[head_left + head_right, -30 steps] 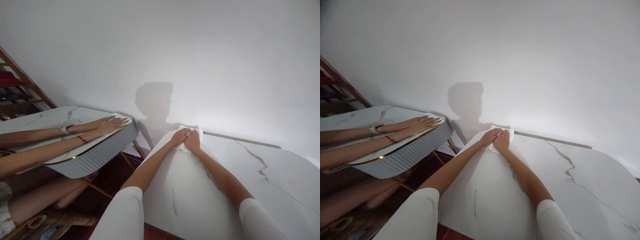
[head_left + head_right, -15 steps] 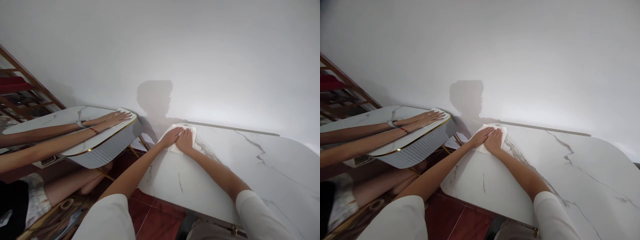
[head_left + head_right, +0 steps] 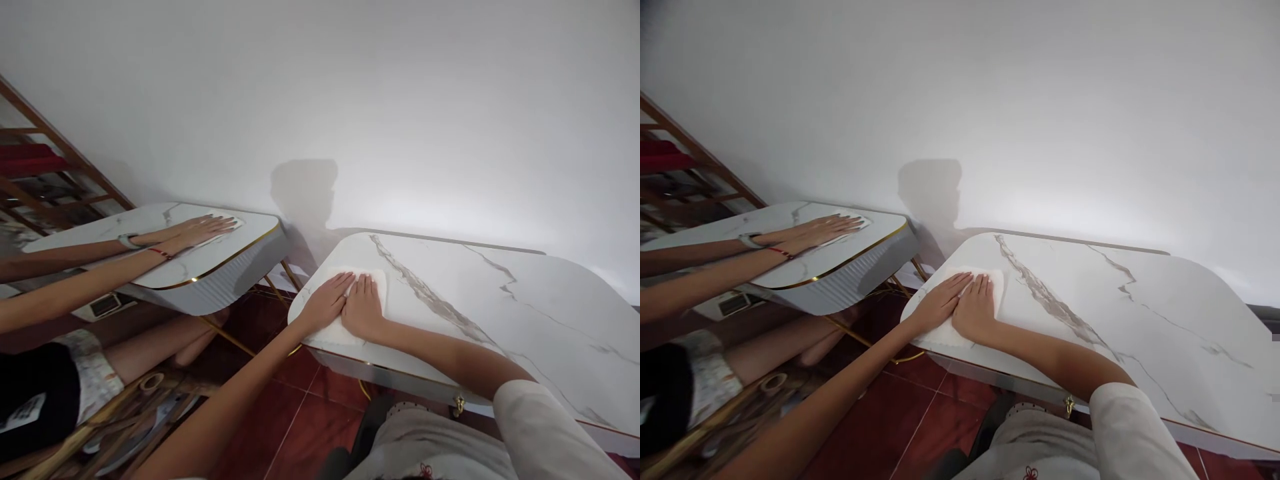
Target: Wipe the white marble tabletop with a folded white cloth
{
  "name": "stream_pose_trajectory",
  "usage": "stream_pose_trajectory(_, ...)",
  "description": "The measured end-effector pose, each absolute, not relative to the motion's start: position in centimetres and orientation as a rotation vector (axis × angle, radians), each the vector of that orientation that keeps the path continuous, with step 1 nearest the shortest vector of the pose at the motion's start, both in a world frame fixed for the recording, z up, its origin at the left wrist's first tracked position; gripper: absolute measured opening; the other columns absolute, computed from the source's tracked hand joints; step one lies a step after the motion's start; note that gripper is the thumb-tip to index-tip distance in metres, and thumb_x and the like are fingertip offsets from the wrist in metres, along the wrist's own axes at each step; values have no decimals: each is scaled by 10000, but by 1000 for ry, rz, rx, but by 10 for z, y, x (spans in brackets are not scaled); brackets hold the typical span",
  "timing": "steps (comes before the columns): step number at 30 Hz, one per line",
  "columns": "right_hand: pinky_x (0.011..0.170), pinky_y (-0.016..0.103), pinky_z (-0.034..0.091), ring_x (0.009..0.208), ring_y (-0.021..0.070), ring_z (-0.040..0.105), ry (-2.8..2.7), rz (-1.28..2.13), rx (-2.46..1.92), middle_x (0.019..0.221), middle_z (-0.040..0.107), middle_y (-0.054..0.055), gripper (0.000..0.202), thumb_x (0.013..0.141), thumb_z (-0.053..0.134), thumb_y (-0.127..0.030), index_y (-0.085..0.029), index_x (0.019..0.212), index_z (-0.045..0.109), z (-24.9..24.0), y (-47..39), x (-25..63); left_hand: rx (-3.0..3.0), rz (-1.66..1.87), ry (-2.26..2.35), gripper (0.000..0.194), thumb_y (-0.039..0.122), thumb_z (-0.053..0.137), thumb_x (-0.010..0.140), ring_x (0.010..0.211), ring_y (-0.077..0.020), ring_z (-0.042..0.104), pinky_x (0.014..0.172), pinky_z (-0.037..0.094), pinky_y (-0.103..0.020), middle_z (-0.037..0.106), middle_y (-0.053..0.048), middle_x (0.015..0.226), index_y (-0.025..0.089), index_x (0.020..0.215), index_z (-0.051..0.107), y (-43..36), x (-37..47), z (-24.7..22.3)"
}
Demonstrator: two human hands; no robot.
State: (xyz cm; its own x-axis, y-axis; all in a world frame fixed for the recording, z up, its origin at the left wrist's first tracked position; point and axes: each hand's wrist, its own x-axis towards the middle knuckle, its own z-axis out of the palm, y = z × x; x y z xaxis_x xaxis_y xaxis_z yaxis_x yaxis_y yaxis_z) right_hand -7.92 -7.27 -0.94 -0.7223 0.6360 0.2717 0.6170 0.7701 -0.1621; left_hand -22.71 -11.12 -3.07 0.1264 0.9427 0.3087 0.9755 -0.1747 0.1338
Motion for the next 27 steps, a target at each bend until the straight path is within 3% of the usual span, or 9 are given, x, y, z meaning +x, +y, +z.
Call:
stream_pose_trajectory(5, 1076, 467, 243, 1290, 360, 375, -2732, 95, -893, 1370, 405, 298, 530, 889, 375, -231, 90, 1305, 435, -4, -90, -86, -2286, -566, -2071, 527, 364, 212, 950, 1361, -173, 299, 1144, 246, -354, 311, -43, 1487, 154, 1423, 314, -134, -241, -29)
stream_pose_trajectory(11, 1080, 469, 224, 1335, 348, 299, -2637, 241, -904, 1424, 333, 280, 557, 901, 357, -235, 90, 1353, 355, -8, -73, -125, -2237, -598, -2131, 536, 405, 208, 944, 1346, -168, 326, 1142, 243, -368, 364, -37, 1461, 162, 1394, 369, -118, -277, -27)
stream_pose_trajectory(17, 1095, 414, 202, 1355, 286, 266, -2572, 430, -875, 1465, 308, 215, 545, 921, 315, -248, 35, 1386, 322, -14, -23, -163, -2152, -653, -2175, 551, 389, 201, 926, 1338, -165, 340, 1138, 251, -339, 376, -56, 1453, 136, 1379, 390, -76, -310, -30)
stream_pose_trajectory(27, 1103, 364, 192, 1336, 255, 303, -2542, 363, -866, 1443, 370, 176, 507, 930, 304, -243, -3, 1370, 379, -17, 62, -195, -2178, -711, -2163, 526, 282, 255, 860, 1353, -161, 307, 1151, 221, -349, 447, -21, 1407, 171, 1341, 436, 12, -338, -31)
